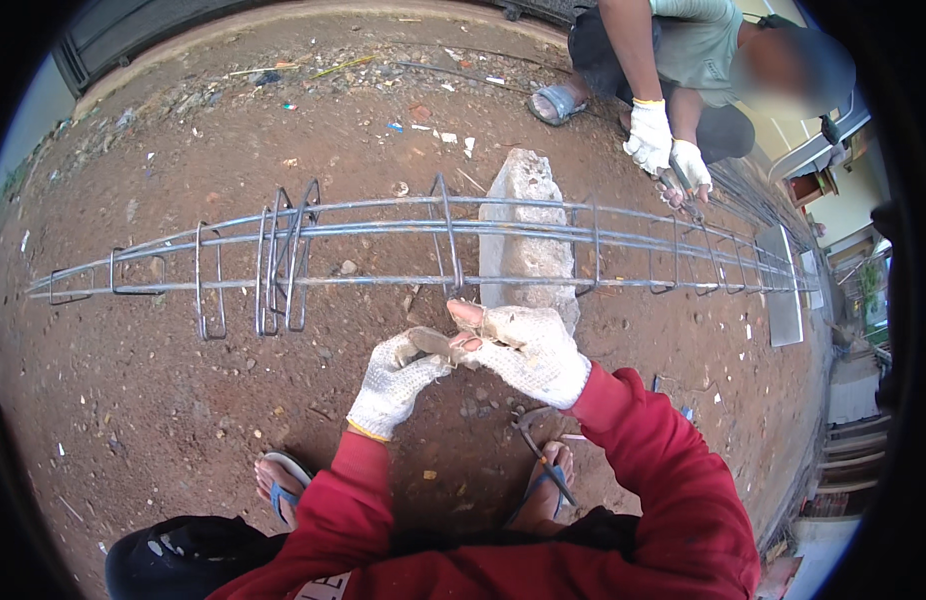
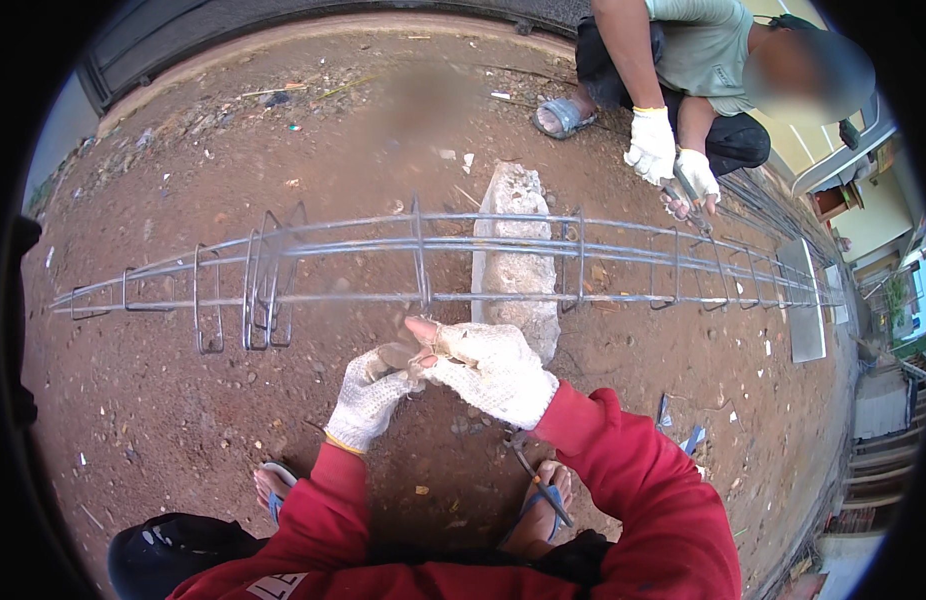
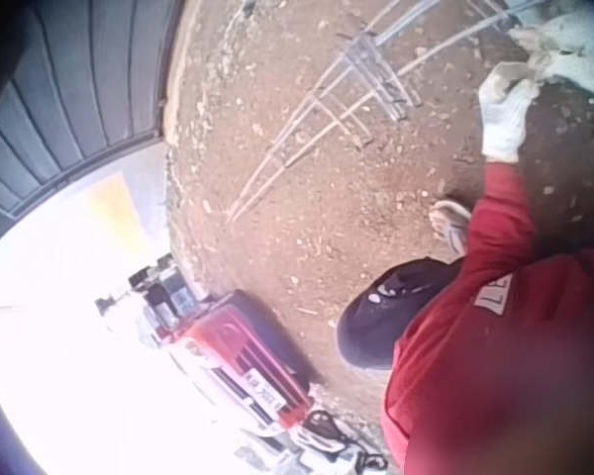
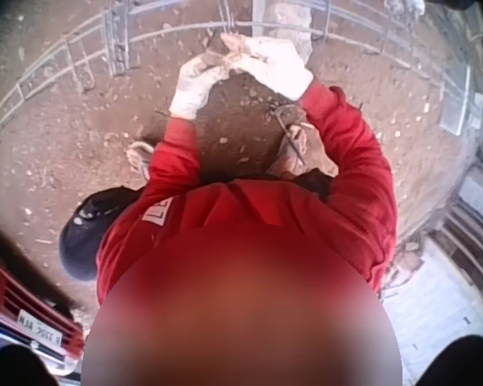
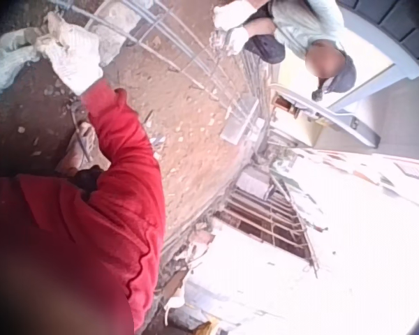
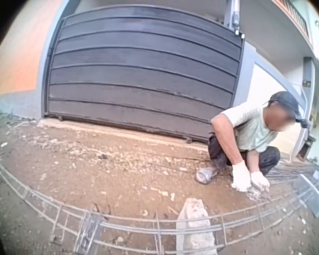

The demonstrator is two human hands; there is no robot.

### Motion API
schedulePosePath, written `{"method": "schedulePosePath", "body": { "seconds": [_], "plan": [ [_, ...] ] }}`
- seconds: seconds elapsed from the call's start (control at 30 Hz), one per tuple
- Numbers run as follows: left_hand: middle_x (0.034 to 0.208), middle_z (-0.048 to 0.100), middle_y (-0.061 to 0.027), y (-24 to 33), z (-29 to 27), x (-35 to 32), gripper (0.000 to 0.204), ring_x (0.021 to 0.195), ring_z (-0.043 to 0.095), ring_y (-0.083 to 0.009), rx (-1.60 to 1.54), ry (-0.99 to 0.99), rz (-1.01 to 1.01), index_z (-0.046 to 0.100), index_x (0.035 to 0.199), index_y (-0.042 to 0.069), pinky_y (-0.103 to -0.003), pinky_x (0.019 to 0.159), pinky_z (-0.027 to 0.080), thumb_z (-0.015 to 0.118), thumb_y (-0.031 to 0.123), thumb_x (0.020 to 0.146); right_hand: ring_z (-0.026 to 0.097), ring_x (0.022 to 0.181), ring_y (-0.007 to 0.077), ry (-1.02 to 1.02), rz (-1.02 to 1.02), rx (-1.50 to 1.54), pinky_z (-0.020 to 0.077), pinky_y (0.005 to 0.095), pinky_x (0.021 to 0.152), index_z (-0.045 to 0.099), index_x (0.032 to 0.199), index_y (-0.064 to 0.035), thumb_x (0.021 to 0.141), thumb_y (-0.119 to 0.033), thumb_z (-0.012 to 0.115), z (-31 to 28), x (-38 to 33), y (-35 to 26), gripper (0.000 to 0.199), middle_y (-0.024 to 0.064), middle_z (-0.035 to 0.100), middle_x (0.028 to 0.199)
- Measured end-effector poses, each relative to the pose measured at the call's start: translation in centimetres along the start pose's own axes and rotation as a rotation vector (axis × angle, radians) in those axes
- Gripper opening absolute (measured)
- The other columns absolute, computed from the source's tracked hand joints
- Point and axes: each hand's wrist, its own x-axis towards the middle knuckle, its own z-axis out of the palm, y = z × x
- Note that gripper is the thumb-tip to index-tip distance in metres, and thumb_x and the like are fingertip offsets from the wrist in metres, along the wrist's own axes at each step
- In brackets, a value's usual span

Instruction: The person assembles a rebar cage by tying intersecting steel bars with wire using pliers. They repeatedly measure spacing, wrap wire around intersections, twist it tight, and trim excess wire while working on a dirt surface next to a second worker.

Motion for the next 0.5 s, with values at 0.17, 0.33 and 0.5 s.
{"method": "schedulePosePath", "body": {
  "seconds": [0.17,0.33,0.5],
  "plan": [
    [0.095,0.068,-0.0076,-1.9,-3.0,-0.5,0.021,0.079,0.061,-0.0132,-0.223,0.058,0.017,0.066,0.105,0.0,-0.028,0.07,0.049,0.071,0.01,0.087,0.068,0.097,0.0239,0.179,-0.32,-0.277,0.0558,0.0336,0.079,0.067,0.122,-0.0081,0.084,-0.013,0.075,0.7,2.0,1.1,0.039,0.012,0.068,0.105],
    [0.092,0.066,-0.0073,-2.9,-2.8,-0.4,0.02,0.075,0.057,-0.0135,-0.261,-0.08,-0.019,0.065,0.1,0.002,-0.027,0.067,0.045,0.073,0.013,0.086,0.067,0.088,0.0155,-0.002,-0.401,-0.351,0.0555,0.0295,0.076,0.057,0.136,-0.0073,0.087,0.0,0.071,0.8,2.0,0.7,0.051,0.0101,0.067,0.11],
    [0.089,0.062,-0.0064,-1.7,-3.1,-0.2,0.019,0.074,0.057,-0.0149,-0.41,-0.193,0.023,0.063,0.098,0.003,-0.027,0.066,0.045,0.073,0.013,0.086,0.055,0.085,0.0087,-0.1,0.172,0.375,0.0475,0.0242,0.081,0.044,0.149,-0.0109,0.089,0.001,0.067,0.2,1.3,-1.1,0.065,0.0017,0.06,0.099]
  ]
}}
